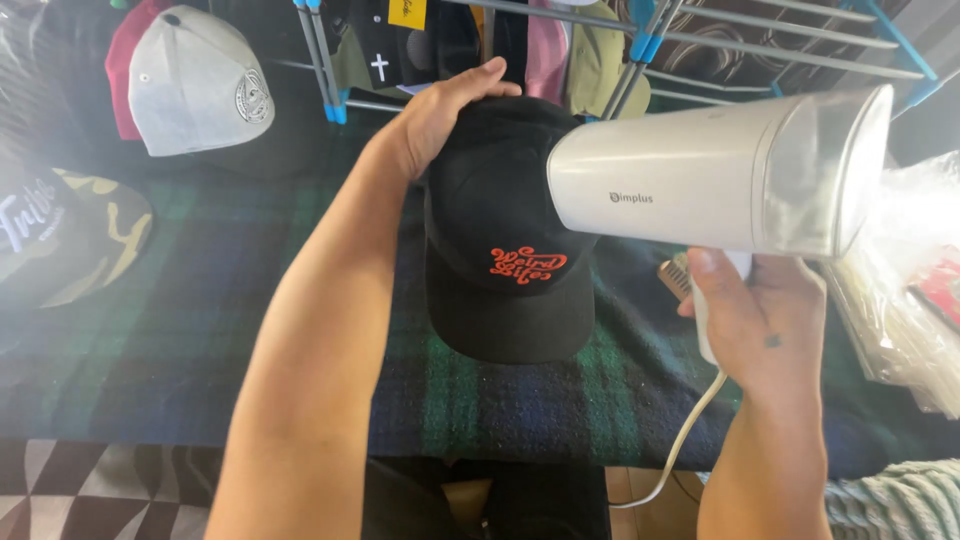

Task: Cleaning and shaping a baseball cap using a hair dryer and a brush on a wooden head form.

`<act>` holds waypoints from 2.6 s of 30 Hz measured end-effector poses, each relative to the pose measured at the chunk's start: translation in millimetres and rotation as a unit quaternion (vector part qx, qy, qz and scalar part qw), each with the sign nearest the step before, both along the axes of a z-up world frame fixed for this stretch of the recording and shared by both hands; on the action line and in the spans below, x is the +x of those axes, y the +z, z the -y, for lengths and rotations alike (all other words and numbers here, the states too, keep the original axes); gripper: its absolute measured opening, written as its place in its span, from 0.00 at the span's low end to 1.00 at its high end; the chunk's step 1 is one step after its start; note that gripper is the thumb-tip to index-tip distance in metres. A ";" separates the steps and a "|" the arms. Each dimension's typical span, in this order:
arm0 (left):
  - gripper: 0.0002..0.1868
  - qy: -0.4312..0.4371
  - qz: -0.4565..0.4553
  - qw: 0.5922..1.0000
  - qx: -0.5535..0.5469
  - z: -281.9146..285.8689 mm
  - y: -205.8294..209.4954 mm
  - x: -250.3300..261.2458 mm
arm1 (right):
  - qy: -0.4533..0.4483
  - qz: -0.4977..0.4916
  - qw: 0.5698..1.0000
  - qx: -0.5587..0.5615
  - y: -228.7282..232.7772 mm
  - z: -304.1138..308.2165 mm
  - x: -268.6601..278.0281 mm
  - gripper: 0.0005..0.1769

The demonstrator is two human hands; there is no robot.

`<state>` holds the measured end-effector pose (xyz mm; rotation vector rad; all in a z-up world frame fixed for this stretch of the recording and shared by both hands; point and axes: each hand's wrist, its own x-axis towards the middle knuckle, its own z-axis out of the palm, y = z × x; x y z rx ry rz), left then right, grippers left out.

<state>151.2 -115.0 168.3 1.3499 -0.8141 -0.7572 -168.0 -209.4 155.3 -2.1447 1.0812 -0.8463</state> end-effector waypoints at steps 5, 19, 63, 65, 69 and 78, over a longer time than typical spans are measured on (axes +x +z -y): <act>0.27 -0.056 -0.210 0.976 -0.001 8.9 -32.6 14.0 | -0.014 -0.021 0.999 -0.037 -39.0 3.6 -14.7 0.35; 0.20 0.013 -0.251 0.967 -0.043 10.3 -42.9 9.0 | 0.018 0.135 0.991 0.013 -139.2 -21.5 -34.4 0.27; 0.30 0.021 -0.285 0.958 -0.033 12.4 -36.0 -0.5 | -0.043 0.081 0.921 0.378 -28.0 61.8 20.9 0.25; 0.32 0.024 -0.284 0.958 -0.023 9.6 -34.0 -3.4 | -0.056 0.047 0.945 0.317 -3.0 40.0 10.1 0.25; 0.33 0.108 -0.225 0.967 -0.044 8.1 -32.8 -7.4 | -0.038 0.017 0.969 0.244 16.1 22.7 -14.1 0.25; 0.39 0.166 -0.188 0.967 0.048 -13.7 -22.9 -33.3 | 0.085 -0.177 0.980 0.030 86.3 39.4 32.4 0.29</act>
